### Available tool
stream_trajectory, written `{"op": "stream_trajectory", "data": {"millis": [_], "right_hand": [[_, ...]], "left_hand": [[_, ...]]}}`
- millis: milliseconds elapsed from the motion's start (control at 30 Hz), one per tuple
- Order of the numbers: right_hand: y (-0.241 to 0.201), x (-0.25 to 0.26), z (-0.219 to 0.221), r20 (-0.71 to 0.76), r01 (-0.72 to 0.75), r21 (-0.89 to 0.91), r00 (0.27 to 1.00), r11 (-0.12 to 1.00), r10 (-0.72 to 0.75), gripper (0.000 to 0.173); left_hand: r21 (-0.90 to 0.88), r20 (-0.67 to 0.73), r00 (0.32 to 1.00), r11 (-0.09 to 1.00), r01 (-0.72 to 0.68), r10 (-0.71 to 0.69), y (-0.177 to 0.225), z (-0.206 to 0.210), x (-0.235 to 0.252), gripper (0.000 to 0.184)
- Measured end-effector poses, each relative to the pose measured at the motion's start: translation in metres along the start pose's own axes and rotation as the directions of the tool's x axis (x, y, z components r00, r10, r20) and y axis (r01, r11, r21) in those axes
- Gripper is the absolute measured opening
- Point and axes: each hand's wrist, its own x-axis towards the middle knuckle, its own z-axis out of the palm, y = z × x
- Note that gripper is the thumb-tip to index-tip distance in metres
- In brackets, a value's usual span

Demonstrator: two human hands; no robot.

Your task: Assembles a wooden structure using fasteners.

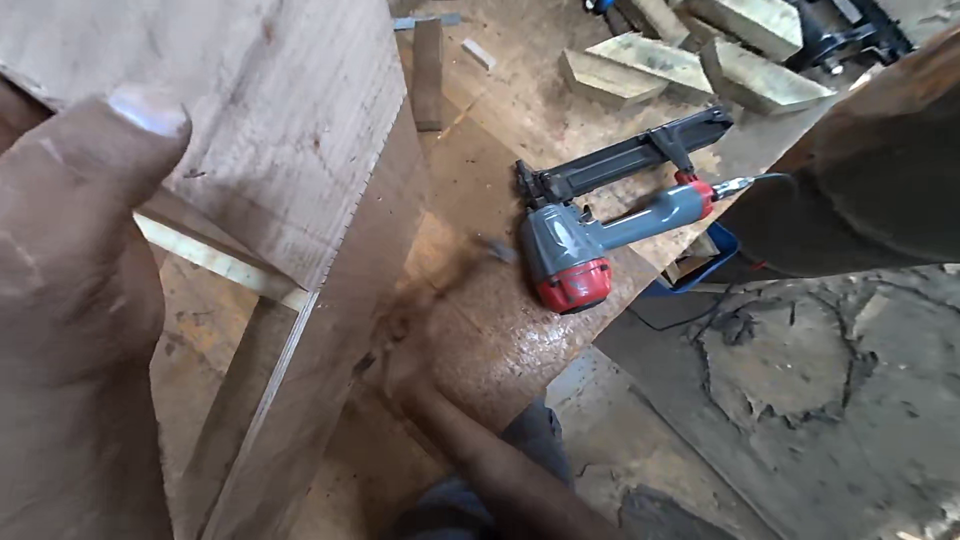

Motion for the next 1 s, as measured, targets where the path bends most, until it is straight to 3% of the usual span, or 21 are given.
{"op": "stream_trajectory", "data": {"millis": [67,100,167,233,267,367,400,433,533,567,633,667,700,767,833,900,1000], "right_hand": [[-0.001,0.012,0.002,0.05,-0.309,-0.098,0.948,0.946,0.315,0.04],[-0.004,0.013,-0.003,0.032,-0.332,-0.112,0.941,0.936,0.338,0.04],[-0.012,0.014,-0.012,0.012,-0.112,-0.065,0.993,0.992,0.113,0.045],[-0.009,0.015,-0.003,-0.027,0.149,0.073,0.989,0.986,-0.147,0.051],[-0.002,0.014,0.002,0.001,0.129,0.084,0.992,0.988,-0.129,0.052],[0.009,0.022,0.005,0.097,-0.292,-0.026,0.951,0.956,0.293,0.04],[0.0,0.023,0.002,0.102,-0.329,-0.039,0.938,0.944,0.331,0.04],[-0.012,0.019,-0.003,0.097,-0.281,-0.045,0.954,0.959,0.284,0.043],[-0.017,0.016,-0.002,0.007,0.121,0.096,0.993,0.988,-0.122,0.05],[-0.01,0.014,0.002,0.009,0.133,0.067,0.991,0.989,-0.134,0.051],[-0.002,0.014,0.005,0.06,-0.134,-0.116,0.988,0.984,0.142,0.041],[-0.004,0.022,0.006,0.094,-0.27,-0.175,0.953,0.947,0.289,0.037],[-0.01,0.028,0.001,0.109,-0.341,-0.218,0.922,0.914,0.37,0.038],[-0.029,0.031,-0.016,0.043,-0.324,-0.348,0.932,0.88,0.36,0.04],[-0.045,0.037,-0.034,-0.087,-0.211,-0.649,0.975,0.731,0.204,0.039],[-0.06,0.057,-0.044,-0.181,-0.194,-0.866,0.981,0.46,0.072,0.039],[-0.083,0.085,-0.046,-0.176,-0.165,-0.977,0.981,0.131,-0.079,0.058]], "left_hand": [[0.032,-0.055,0.997,0.998,0.063,-0.061,0.033,0.029,0.005,0.035],[0.03,-0.07,0.995,0.997,0.074,-0.072,0.037,0.032,0.004,0.036],[-0.014,-0.037,0.999,1.0,0.025,-0.025,0.047,0.035,0.006,0.04],[-0.065,-0.028,0.999,0.997,-0.033,0.031,0.06,0.041,0.009,0.036],[-0.071,-0.03,0.998,0.996,-0.053,0.051,0.064,0.044,0.01,0.034],[-0.044,-0.03,0.997,0.997,-0.068,0.067,0.065,0.047,0.014,0.036],[-0.032,-0.026,0.998,0.998,-0.06,0.059,0.064,0.046,0.015,0.037],[-0.024,-0.026,0.999,0.999,-0.044,0.044,0.063,0.044,0.014,0.038],[-0.002,-0.047,0.998,0.999,-0.045,0.044,0.068,0.043,0.015,0.04],[-0.002,-0.043,0.998,0.999,-0.045,0.045,0.071,0.046,0.016,0.044],[0.002,-0.041,0.998,0.999,-0.038,0.038,0.075,0.051,0.018,0.057],[0.011,-0.044,0.998,0.999,-0.041,0.042,0.075,0.052,0.022,0.063],[0.005,-0.048,0.998,0.999,-0.046,0.046,0.076,0.053,0.025,0.069],[-0.03,-0.04,0.998,0.999,-0.041,0.039,0.079,0.051,0.027,0.087],[0.0,-0.055,0.998,0.999,-0.042,0.042,0.087,0.047,0.024,0.101],[0.126,-0.08,0.996,0.991,-0.039,0.049,0.095,0.042,0.008,0.111],[0.489,-0.149,0.985,0.86,0.147,-0.084,0.081,0.028,-0.066,0.091]]}}
